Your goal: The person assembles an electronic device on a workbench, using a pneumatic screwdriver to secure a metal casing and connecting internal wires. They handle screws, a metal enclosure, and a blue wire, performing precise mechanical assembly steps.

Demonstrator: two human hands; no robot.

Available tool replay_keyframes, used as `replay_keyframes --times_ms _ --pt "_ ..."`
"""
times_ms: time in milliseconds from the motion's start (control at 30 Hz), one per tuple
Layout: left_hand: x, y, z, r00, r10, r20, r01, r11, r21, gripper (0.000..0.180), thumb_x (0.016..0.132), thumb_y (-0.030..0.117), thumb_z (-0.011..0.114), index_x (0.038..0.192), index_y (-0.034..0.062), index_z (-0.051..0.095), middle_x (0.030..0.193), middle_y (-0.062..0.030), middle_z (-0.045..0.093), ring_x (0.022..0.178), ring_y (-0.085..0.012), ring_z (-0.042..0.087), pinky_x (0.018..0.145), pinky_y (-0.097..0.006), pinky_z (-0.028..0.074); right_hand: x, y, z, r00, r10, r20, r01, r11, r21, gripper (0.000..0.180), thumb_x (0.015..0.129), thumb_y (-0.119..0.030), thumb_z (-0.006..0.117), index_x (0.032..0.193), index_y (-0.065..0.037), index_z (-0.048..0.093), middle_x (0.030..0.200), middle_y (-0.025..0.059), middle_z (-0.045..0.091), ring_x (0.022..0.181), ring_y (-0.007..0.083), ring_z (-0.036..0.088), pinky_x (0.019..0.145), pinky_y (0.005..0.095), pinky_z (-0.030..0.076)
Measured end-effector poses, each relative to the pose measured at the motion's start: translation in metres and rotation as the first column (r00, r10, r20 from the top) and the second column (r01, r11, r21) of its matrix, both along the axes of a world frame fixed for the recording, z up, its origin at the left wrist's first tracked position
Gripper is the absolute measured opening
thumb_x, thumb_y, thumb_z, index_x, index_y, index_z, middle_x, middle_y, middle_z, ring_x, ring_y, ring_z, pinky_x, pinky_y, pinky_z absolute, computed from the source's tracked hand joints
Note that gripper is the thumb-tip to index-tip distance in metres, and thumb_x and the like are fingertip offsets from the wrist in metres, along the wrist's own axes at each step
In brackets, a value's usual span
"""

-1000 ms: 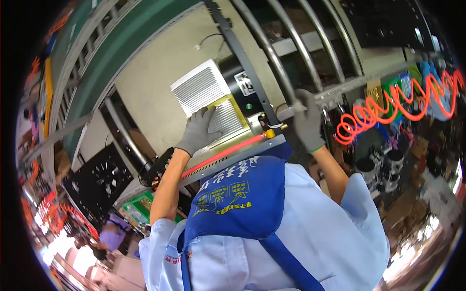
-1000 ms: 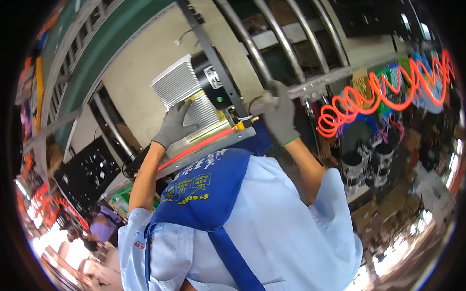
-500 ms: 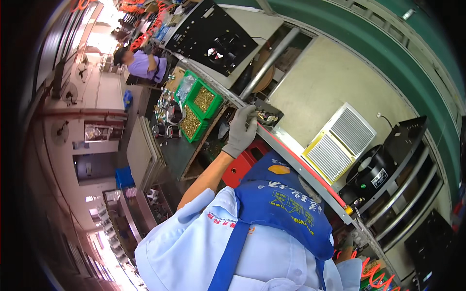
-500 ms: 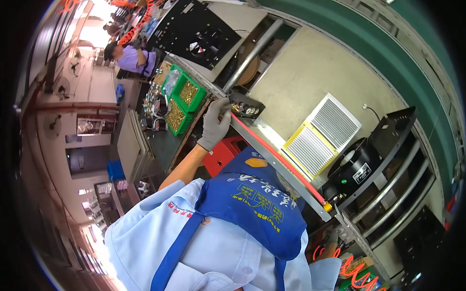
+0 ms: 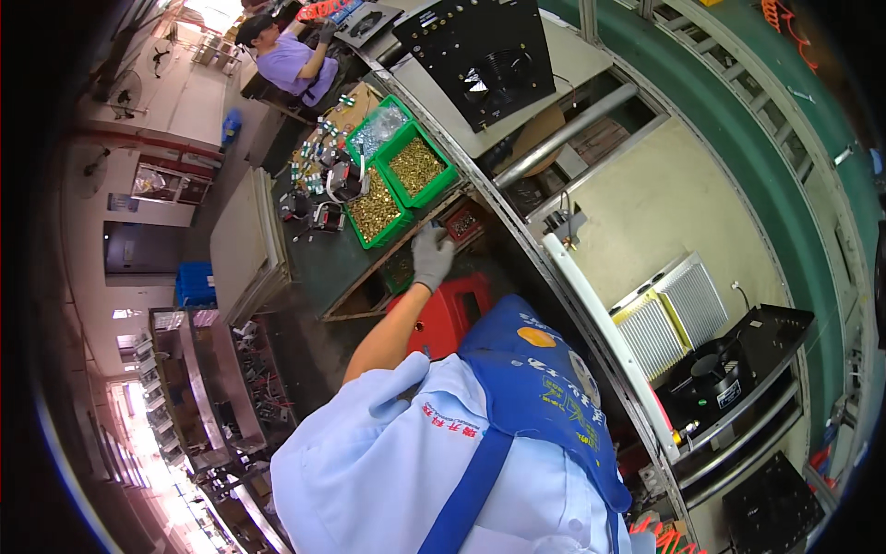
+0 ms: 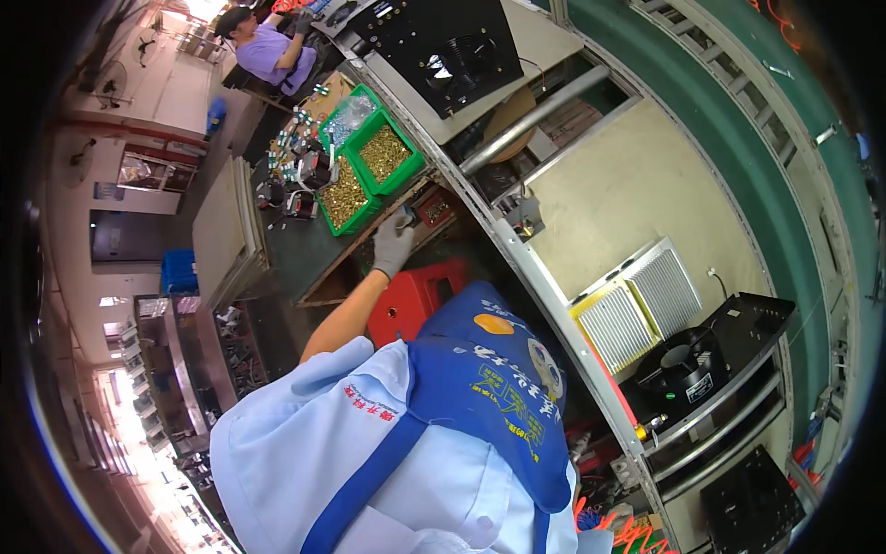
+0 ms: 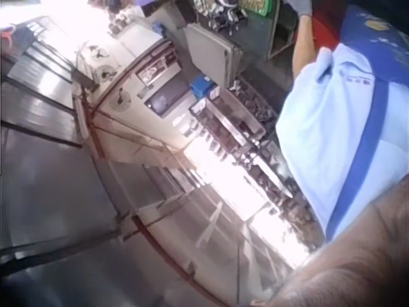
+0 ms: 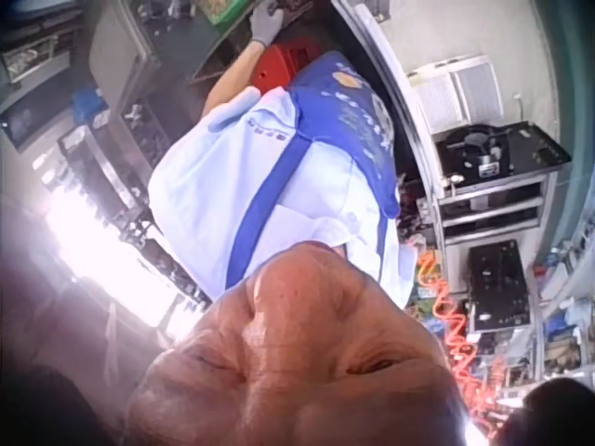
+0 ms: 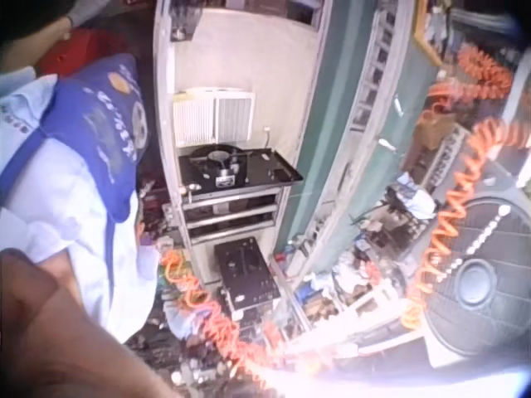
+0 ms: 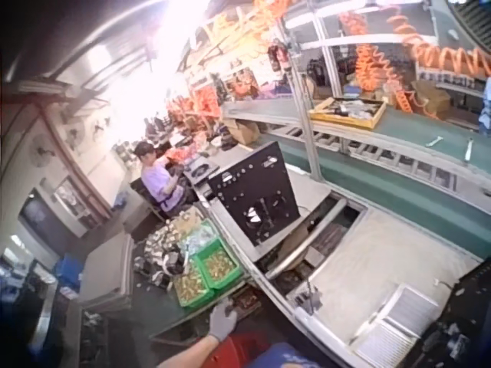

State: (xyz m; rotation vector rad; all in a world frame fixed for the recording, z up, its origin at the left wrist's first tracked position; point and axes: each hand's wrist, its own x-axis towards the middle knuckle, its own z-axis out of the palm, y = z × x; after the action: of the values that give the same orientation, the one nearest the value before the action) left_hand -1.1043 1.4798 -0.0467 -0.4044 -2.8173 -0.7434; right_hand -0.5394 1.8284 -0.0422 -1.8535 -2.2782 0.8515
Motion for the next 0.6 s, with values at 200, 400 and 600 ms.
replay_keyframes --times_ms 200,400,600 --pt "-0.091 -0.120 -0.017 0.905 0.355 0.236 -0.301 0.924 -0.235 0.045 0.084 0.027 0.065 0.122 0.0031 0.064 0.113 -0.0270 0.067 0.109 -0.0429 0.063 0.098 -0.048 0.051 -0.058 -0.073 0.015 0.994 0.087 0.066 -0.079 0.990 -0.120 0.034 0.085 -0.020 0.071 0.111 -0.001 0.060 0.102 0.0247 0.069 0.101 0.0439 0.066 0.088 0.0472 0.050" --pt "-0.155 -0.176 -0.008 0.954 0.267 0.133 -0.224 0.936 -0.272 0.053 0.082 0.026 0.070 0.131 0.0115 0.060 0.132 -0.0256 0.054 0.113 -0.0434 0.061 0.093 -0.050 0.053 -0.094 -0.131 0.017 0.967 0.161 0.195 -0.113 0.965 -0.238 0.034 0.084 -0.021 0.073 0.108 -0.002 0.060 0.098 0.0250 0.070 0.097 0.0448 0.067 0.085 0.0479 0.051" --pt "-0.183 -0.197 -0.019 0.980 0.118 0.158 -0.067 0.952 -0.298 0.049 0.080 0.026 0.071 0.127 0.0146 0.064 0.128 -0.0227 0.055 0.110 -0.0428 0.061 0.090 -0.050 0.053 -0.119 -0.160 0.010 0.959 0.203 0.198 -0.144 0.951 -0.275 0.036 0.083 -0.024 0.076 0.106 -0.002 0.059 0.092 0.0258 0.070 0.091 0.0459 0.068 0.079 0.0489 0.051"
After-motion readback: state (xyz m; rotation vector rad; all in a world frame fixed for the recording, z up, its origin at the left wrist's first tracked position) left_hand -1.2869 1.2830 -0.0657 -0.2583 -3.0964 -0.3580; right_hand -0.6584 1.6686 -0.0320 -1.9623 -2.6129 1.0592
